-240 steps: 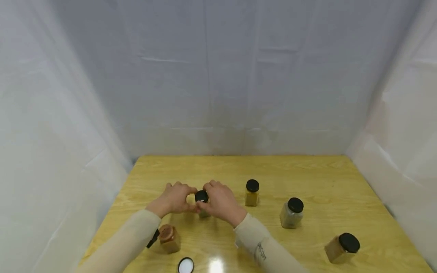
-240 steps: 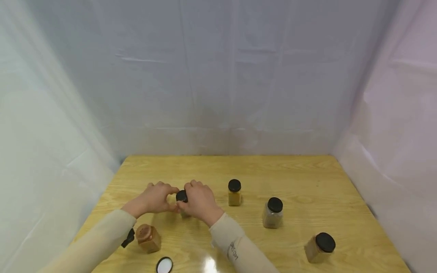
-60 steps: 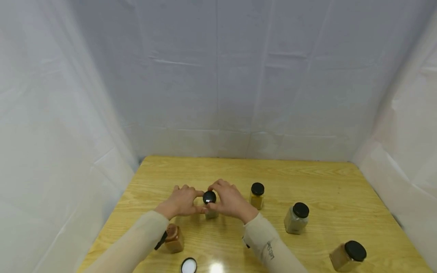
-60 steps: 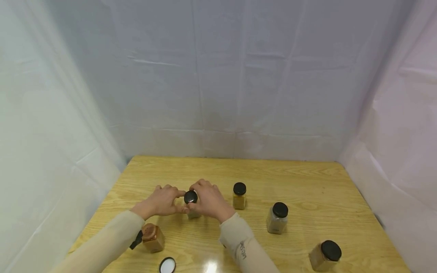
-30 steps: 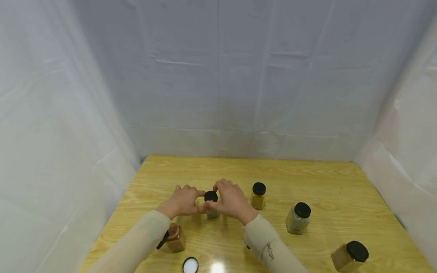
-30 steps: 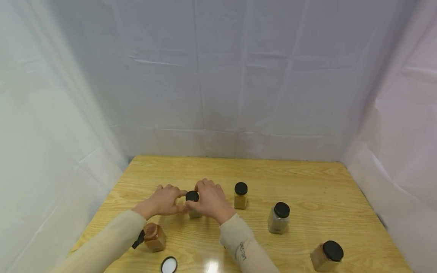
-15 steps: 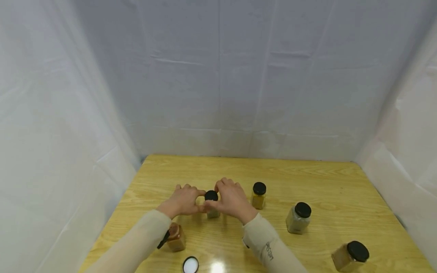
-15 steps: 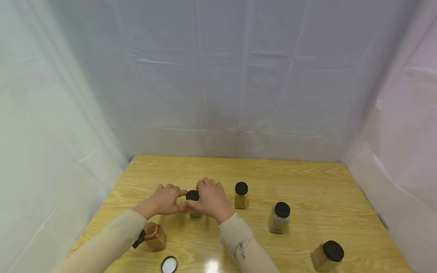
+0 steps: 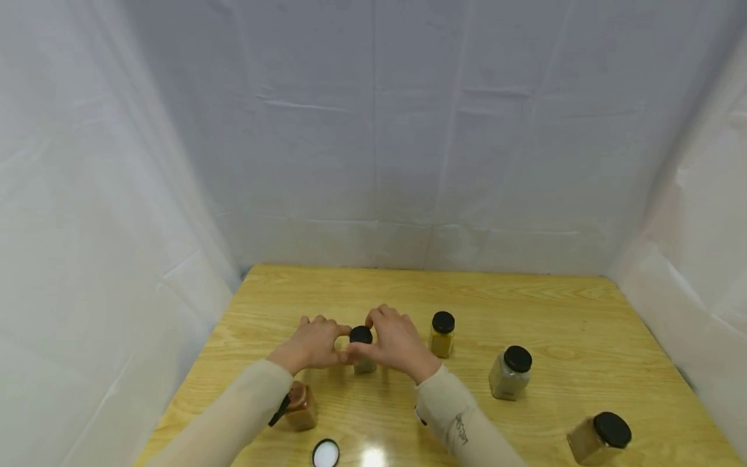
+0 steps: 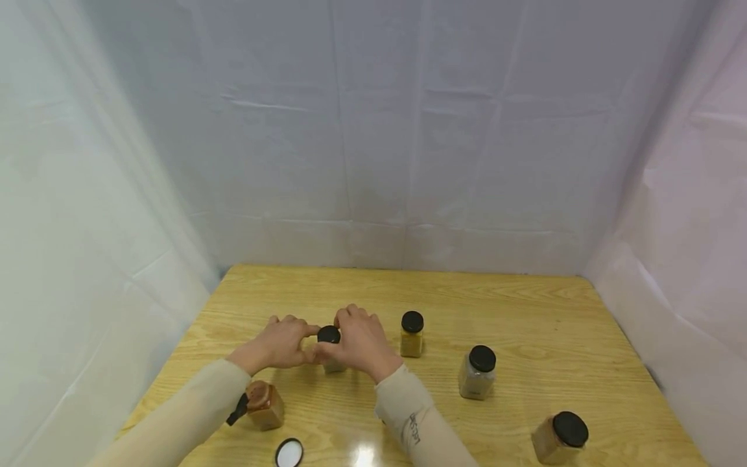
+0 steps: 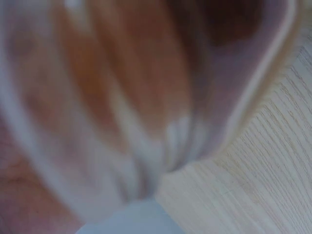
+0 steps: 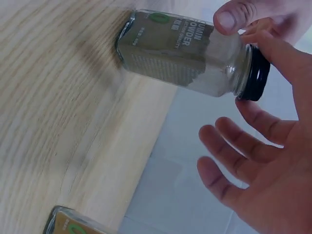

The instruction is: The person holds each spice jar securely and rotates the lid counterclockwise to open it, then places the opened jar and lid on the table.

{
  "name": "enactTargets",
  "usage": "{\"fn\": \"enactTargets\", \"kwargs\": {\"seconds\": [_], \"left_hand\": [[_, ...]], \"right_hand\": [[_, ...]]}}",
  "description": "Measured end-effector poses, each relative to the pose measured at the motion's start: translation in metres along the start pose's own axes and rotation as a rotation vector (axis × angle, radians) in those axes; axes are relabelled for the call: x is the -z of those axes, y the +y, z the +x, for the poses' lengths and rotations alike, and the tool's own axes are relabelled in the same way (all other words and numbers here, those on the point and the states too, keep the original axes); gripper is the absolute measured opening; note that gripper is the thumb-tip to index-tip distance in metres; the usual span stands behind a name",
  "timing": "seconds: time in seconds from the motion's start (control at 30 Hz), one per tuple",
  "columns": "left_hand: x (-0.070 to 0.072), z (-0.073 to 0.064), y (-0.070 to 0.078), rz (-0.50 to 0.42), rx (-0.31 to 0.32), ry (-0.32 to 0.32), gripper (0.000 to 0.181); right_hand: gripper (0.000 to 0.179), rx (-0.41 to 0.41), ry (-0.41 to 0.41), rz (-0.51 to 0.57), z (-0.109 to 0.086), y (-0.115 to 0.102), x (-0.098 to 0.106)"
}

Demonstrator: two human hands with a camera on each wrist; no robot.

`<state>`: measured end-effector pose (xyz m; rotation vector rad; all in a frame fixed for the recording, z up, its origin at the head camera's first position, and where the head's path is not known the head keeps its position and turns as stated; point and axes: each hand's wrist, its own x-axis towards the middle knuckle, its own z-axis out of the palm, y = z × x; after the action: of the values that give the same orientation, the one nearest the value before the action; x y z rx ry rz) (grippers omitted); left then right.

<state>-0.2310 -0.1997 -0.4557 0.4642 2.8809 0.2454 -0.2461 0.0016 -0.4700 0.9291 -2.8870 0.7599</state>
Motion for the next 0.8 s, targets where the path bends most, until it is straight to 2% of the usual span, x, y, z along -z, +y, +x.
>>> {"fn": "enactTargets", "kwargs": {"seconds": [0.17,0.23,0.37,0.5,0.8], "left_hand": [[0.0003,-0.0006,0.0003,0.003,-0.003,0.004,0.065],[-0.0001,-0.0007,0.0004,0.010,-0.004,0.005,0.065],[-0.0003,-0.0010,0.0006,0.019,-0.007,0.005,0.064],[0.0002,-0.0009,0.0009,0.021,-0.009,0.006,0.060],[0.0009,-0.0003,0.0009,0.022,-0.008,0.003,0.064]], "right_hand": [[0.041,0.045,-0.026,0.035,-0.0002,-0.0003,0.0024],[0.041,0.060,-0.044,0.047,-0.0001,-0.0007,0.0034],[0.048,0.050,-0.070,0.039,-0.0002,-0.0016,0.0040],[0.053,0.017,-0.063,0.029,-0.0005,-0.0013,0.0030],[0.046,0.035,-0.046,0.044,-0.0011,0.0018,0.0018]]}}
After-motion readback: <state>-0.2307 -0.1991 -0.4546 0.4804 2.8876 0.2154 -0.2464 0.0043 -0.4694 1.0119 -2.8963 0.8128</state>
